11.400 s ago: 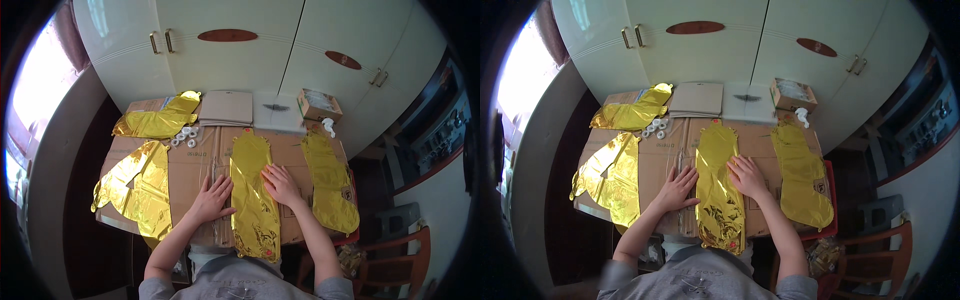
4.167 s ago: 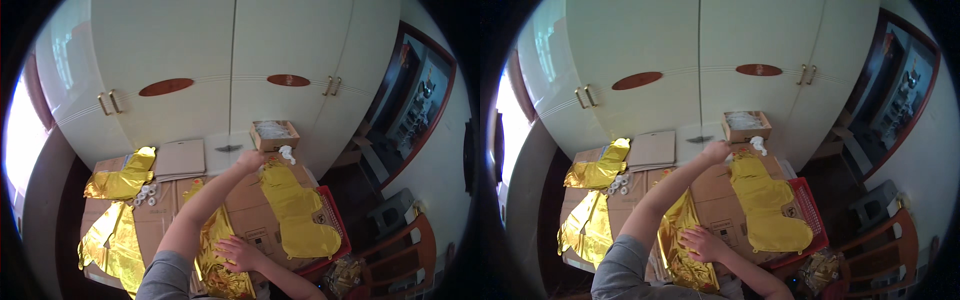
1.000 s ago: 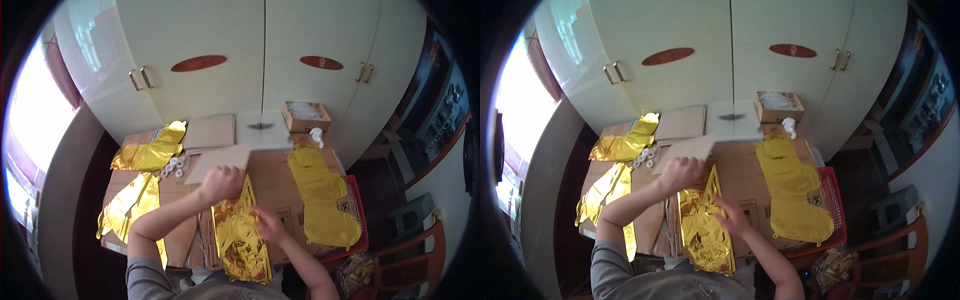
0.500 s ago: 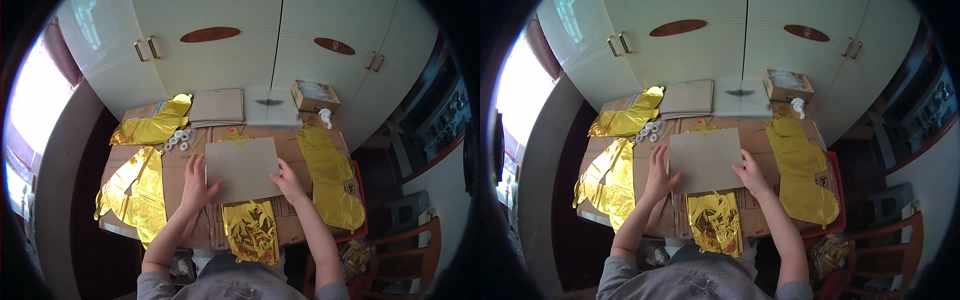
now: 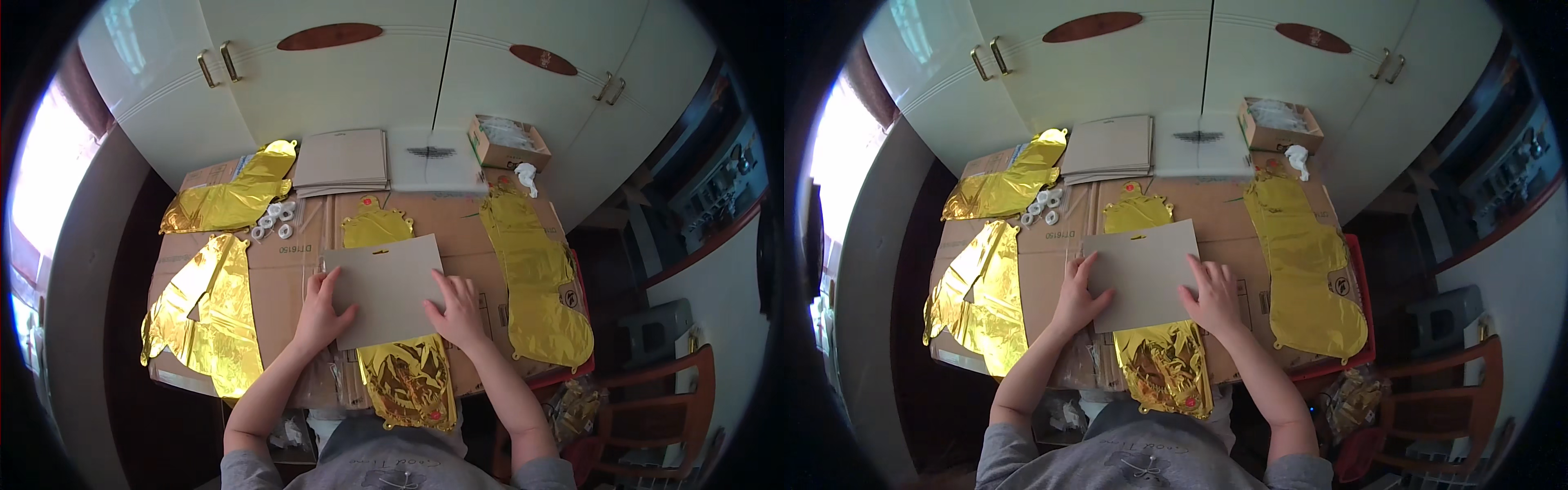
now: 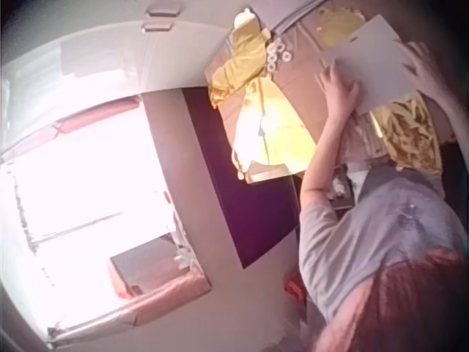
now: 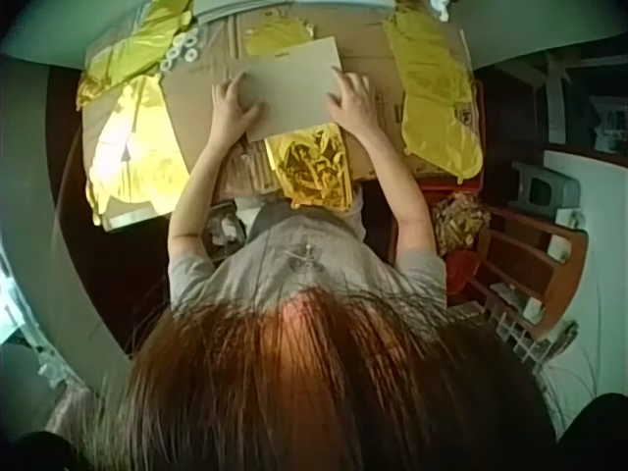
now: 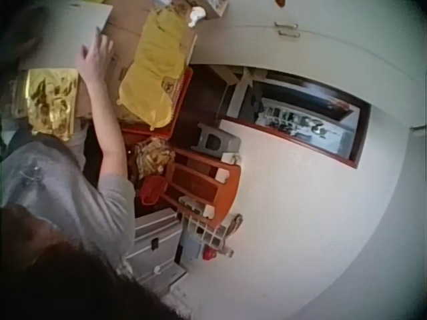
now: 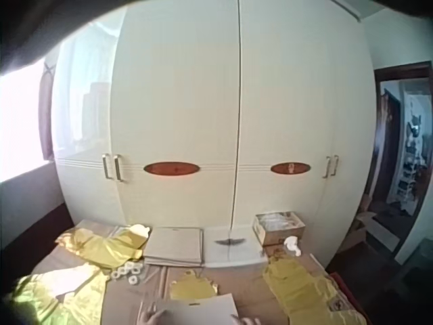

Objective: Folding gold-colored metallic packaging film on a cardboard work surface.

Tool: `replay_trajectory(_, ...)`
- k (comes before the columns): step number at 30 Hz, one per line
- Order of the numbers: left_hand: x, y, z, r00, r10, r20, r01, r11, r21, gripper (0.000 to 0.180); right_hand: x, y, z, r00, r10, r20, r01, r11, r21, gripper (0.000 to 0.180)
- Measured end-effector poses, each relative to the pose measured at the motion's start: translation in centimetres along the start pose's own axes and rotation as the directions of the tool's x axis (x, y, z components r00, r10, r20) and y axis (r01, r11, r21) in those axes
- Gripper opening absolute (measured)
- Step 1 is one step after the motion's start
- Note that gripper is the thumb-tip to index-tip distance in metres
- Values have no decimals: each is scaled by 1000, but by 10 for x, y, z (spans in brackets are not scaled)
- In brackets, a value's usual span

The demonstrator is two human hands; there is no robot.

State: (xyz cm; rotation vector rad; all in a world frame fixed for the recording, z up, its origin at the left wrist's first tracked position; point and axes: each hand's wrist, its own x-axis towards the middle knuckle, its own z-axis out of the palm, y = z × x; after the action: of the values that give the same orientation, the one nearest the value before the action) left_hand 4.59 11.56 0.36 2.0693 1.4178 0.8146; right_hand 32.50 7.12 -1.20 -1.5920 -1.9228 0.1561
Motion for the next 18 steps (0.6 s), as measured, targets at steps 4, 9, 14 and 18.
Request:
replay_trajectory(4, -6, 19, -3, 1000, 24, 17, -29, 907, 421, 74, 0, -2, -1, 1000, -20, 13, 22, 994, -105, 61)
replay_trajectory(9, -9, 22, -3, 999, 30, 24, -38, 849, 527, 69, -2, -13, -7, 996, 22, 87, -5, 981, -196, 65)
replay_trajectory(14, -5, 18, 0, 967, 238, 93, -249, 803, 542, 66, -5, -15, -5, 996, 24, 90, 5, 953, -302, 67)
replay_trajectory(18, -2, 19, 3, 852, 358, 383, -492, 799, 347, 59, -6, -14, -3, 994, 45, 95, -12, 948, -319, 68)
